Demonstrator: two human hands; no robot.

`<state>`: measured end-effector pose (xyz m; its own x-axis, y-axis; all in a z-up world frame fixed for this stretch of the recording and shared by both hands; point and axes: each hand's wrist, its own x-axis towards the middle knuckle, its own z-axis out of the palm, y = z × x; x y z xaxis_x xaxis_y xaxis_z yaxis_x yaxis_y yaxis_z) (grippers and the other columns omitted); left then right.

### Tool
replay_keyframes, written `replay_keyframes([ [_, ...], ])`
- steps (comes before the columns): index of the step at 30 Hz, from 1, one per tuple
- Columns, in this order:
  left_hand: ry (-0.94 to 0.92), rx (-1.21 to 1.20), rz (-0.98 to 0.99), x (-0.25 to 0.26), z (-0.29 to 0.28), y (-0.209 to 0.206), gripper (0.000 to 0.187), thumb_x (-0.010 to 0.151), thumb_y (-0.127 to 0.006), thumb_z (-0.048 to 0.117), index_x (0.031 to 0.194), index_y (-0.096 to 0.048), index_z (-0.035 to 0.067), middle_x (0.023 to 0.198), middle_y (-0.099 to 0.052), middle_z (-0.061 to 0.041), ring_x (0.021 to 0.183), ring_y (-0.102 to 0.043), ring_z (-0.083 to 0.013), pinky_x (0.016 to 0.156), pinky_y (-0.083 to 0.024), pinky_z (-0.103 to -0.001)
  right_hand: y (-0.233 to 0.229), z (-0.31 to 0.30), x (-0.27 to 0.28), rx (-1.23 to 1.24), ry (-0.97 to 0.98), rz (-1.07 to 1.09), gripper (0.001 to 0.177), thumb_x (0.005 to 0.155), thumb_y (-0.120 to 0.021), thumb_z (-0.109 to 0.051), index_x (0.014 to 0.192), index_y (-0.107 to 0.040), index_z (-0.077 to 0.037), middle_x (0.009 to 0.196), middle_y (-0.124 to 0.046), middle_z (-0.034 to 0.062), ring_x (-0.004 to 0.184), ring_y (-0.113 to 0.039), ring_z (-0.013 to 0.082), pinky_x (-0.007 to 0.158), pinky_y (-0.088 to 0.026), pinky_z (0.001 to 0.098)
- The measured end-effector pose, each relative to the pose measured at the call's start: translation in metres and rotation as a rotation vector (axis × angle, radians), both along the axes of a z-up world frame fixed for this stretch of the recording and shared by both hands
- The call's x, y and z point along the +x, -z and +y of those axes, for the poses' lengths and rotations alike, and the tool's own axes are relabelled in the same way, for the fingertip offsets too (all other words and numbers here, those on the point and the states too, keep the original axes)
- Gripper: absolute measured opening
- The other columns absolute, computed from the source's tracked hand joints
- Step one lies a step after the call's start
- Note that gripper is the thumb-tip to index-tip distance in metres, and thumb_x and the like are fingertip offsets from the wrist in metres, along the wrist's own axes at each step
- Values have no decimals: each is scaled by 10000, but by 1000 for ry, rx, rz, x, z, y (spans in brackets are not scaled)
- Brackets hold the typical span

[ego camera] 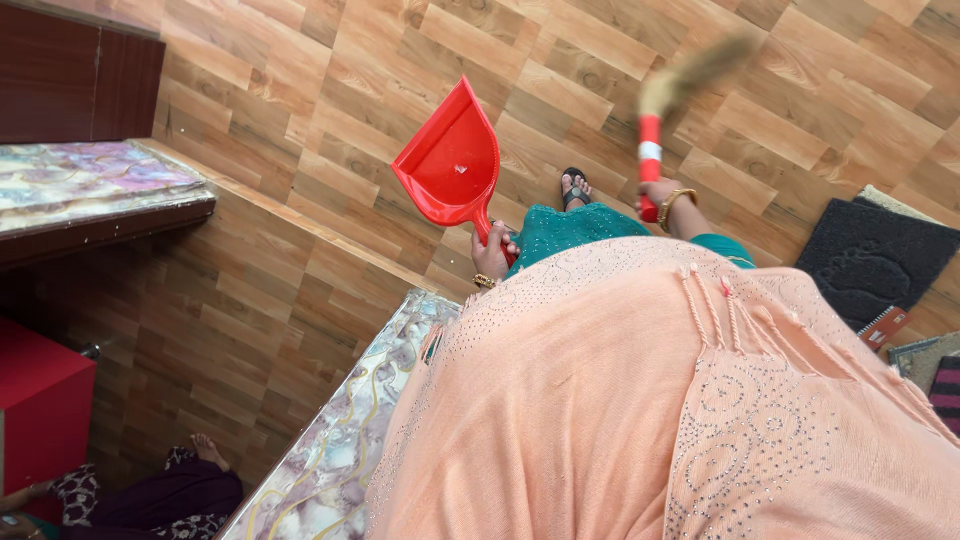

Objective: The person sweeps the floor using a broom and a dustpan, moving across the room and gathering debris.

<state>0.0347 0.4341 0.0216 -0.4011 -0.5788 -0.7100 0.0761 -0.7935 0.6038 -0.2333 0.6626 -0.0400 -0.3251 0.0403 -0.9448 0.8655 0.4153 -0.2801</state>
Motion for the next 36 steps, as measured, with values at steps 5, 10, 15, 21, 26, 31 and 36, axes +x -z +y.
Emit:
replay_keyframes([
  [5, 60, -1, -16, -29, 16, 2, 285, 971, -667, 125, 1217, -525, 98, 719, -534, -30, 520, -514, -118, 473, -477, -287, -13, 20, -37, -222, -153, -3, 646, 922, -656, -63, 1507, -442, -234, 736, -566, 49, 561, -566, 162, 465, -488, 320],
  [10, 85, -7, -31, -41, 24, 1, 199, 963, -677, 133, 1085, -524, 95, 708, -537, -36, 517, -520, -122, 470, -483, -293, -31, 94, -61, -285, -2, -1, 654, 945, -666, -102, 1554, -460, -223, 736, -557, 45, 559, -568, 161, 470, -495, 326],
  [15, 80, -45, -77, -40, 28, -5, 178, 986, -675, 146, 1073, -533, 83, 721, -545, -30, 536, -527, -118, 495, -498, -291, -27, 171, -40, -50, 148, 9, 433, 968, -649, -113, 1367, -487, -165, 780, -556, 71, 569, -573, 197, 483, -509, 362],
  [21, 63, -23, -98, -30, 32, -18, 182, 974, -663, 143, 1124, -562, 118, 731, -540, -5, 526, -505, -98, 490, -471, -263, 18, 208, -60, 116, 545, -37, 339, 960, -660, -70, 1249, -492, -130, 825, -592, 81, 646, -626, 202, 530, -563, 348],
  [26, 31, -53, -132, -15, 39, -16, 182, 987, -659, 150, 1119, -543, 104, 725, -541, -19, 527, -518, -116, 490, -483, -286, 49, 181, -131, 77, 821, -78, 270, 954, -670, -34, 1150, -497, -100, 863, -621, 89, 710, -670, 206, 569, -609, 337],
  [31, -29, -55, -153, -2, 44, -14, 205, 982, -659, 156, 1139, -540, 98, 712, -537, -23, 517, -516, -121, 482, -485, -296, 65, 87, -161, -80, 500, -149, 254, 964, -689, -112, 1108, -483, -77, 883, -631, 93, 650, -646, 210, 539, -571, 345],
  [36, -51, -19, -152, -2, 48, -14, 254, 967, -659, 146, 1180, -525, 112, 696, -529, -19, 504, -512, -124, 474, -481, -295, 34, 12, -142, 190, -164, 27, 442, 938, -743, -150, 1264, -477, -13, 966, -670, 123, 615, -694, 213, 544, -583, 379],
])
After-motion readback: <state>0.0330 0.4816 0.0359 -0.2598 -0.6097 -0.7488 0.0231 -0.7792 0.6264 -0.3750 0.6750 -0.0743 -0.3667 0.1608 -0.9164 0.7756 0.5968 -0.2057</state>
